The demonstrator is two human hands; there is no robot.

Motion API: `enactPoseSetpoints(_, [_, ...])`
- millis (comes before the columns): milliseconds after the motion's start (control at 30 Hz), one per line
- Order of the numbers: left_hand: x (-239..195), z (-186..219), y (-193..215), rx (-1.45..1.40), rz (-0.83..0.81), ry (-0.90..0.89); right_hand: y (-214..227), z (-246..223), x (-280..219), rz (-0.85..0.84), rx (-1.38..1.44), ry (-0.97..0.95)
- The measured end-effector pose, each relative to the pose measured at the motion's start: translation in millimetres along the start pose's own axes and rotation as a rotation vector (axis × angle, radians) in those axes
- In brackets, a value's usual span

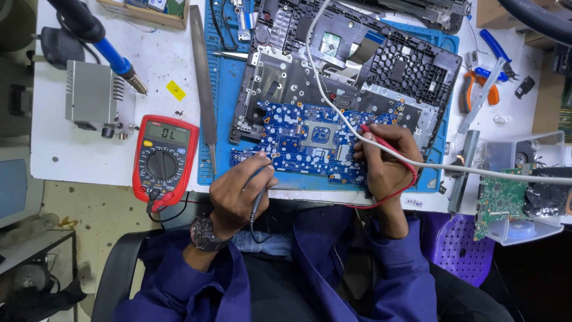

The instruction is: The person uses a digital multimeter to test various points on a blue circuit board. They hold the multimeter probes in both hands and touch them to different components and solder points on the board while observing the readings on the multimeter display.

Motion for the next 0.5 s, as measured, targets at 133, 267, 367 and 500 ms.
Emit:
enactPoseSetpoints(133, [1.5, 0.2, 1.3, 0.017, 0.002, -0.008, 4.1, 3.1, -2.6, 0.009, 0.030, -0.015])
enactPoseSetpoints(267, [-0.1, -0.4, 1.1, 0.006, -0.004, 0.008, 4.1, 1.7, -1.7, 0.026, 0.038, -0.026])
enactPoseSetpoints(367, [1.4, 0.0, 1.7, -0.010, -0.008, 0.015, 5.7, 5.1, -2.6, 0.004, 0.023, -0.022])
enactPoseSetpoints(500, [1.1, -0.3, 1.6, -0.015, -0.008, 0.007, 4.5, 2.8, -3.2, -0.006, -0.029, -0.007])
Point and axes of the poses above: each hand's wrist, its own x-axis towards the middle knuckle, its own y-axis out of the back of the hand, z = x × y, the point moved 5 cm from there along x, towards the middle knuckle, and after that the axes turned 5 degrees about -z, right-handed, at the moved point
